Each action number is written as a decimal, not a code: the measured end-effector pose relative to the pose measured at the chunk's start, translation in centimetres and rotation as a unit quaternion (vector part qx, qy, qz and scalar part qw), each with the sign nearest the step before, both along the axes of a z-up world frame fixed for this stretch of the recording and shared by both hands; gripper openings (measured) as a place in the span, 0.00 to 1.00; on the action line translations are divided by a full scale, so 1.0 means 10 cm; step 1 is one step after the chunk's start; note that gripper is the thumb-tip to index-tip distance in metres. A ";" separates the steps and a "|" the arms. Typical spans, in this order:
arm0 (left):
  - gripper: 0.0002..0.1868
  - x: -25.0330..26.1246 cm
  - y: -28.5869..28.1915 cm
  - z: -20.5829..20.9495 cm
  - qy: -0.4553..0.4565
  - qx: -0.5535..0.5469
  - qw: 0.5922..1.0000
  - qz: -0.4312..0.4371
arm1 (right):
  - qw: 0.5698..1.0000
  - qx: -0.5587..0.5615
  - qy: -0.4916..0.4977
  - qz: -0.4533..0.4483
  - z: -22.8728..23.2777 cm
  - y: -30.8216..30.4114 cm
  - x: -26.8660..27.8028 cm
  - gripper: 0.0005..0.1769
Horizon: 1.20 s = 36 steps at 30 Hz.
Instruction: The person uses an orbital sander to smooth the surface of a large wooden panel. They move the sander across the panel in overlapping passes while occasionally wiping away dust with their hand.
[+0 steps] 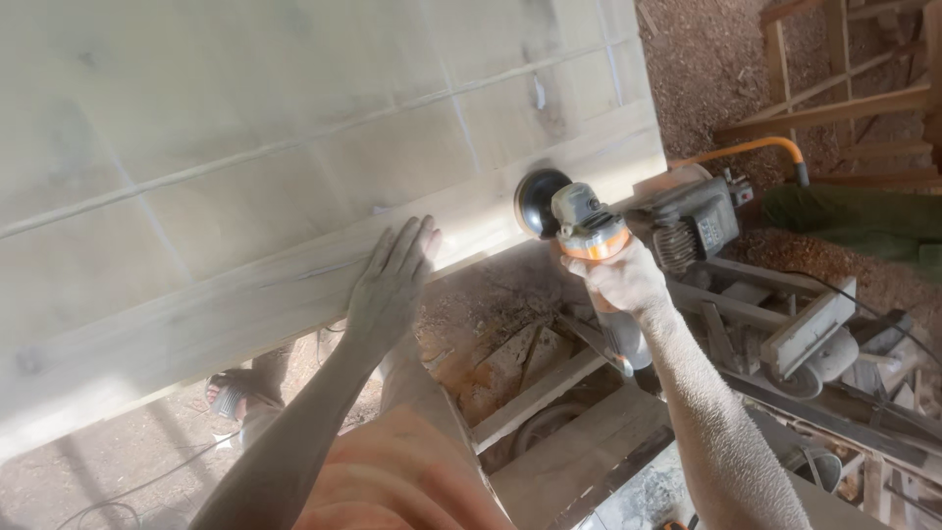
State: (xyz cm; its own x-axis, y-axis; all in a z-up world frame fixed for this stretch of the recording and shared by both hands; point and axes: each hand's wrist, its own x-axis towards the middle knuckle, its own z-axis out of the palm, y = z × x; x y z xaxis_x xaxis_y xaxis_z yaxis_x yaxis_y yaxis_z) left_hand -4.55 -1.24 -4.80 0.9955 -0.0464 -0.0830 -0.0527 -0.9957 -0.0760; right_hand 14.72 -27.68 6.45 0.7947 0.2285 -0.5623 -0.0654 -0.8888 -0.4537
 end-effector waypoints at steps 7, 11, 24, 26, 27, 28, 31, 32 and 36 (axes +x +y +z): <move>0.37 -1.34 1.00 0.27 -0.039 -0.133 0.987 0.075 | 0.981 -0.143 -0.025 0.125 0.33 1.50 -1.40 0.39; 0.34 -2.44 1.67 0.26 -0.070 -0.141 0.975 0.159 | 0.964 -0.192 -0.007 0.183 0.35 2.30 -2.19 0.40; 0.25 -4.64 2.29 1.02 -0.093 -0.727 0.466 0.496 | 0.928 -0.150 -0.001 0.340 0.35 4.78 -4.72 0.50; 0.24 -4.81 2.40 0.93 -0.136 -0.779 0.329 0.516 | 0.927 -0.113 -0.015 0.357 0.29 5.13 -5.09 0.51; 0.24 -4.87 2.46 0.86 -0.159 -0.798 0.261 0.519 | 0.922 -0.086 -0.030 0.377 0.24 5.29 -5.28 0.49; 0.25 -4.92 2.57 0.77 -0.210 -0.720 0.412 0.518 | 0.915 -0.059 -0.045 0.397 0.19 5.44 -5.44 0.47; 0.32 -5.42 2.97 0.60 -0.199 -0.507 0.658 0.520 | 0.900 -0.037 0.029 0.433 0.01 5.72 -6.03 0.37; 0.36 -5.65 3.18 0.63 -0.128 -0.513 0.638 0.560 | 0.896 0.019 0.011 0.443 -0.03 5.82 -6.26 0.34; 0.47 -6.06 3.81 0.98 -0.107 -0.558 0.502 0.652 | 0.888 0.073 0.182 0.416 -0.11 6.20 -6.64 0.24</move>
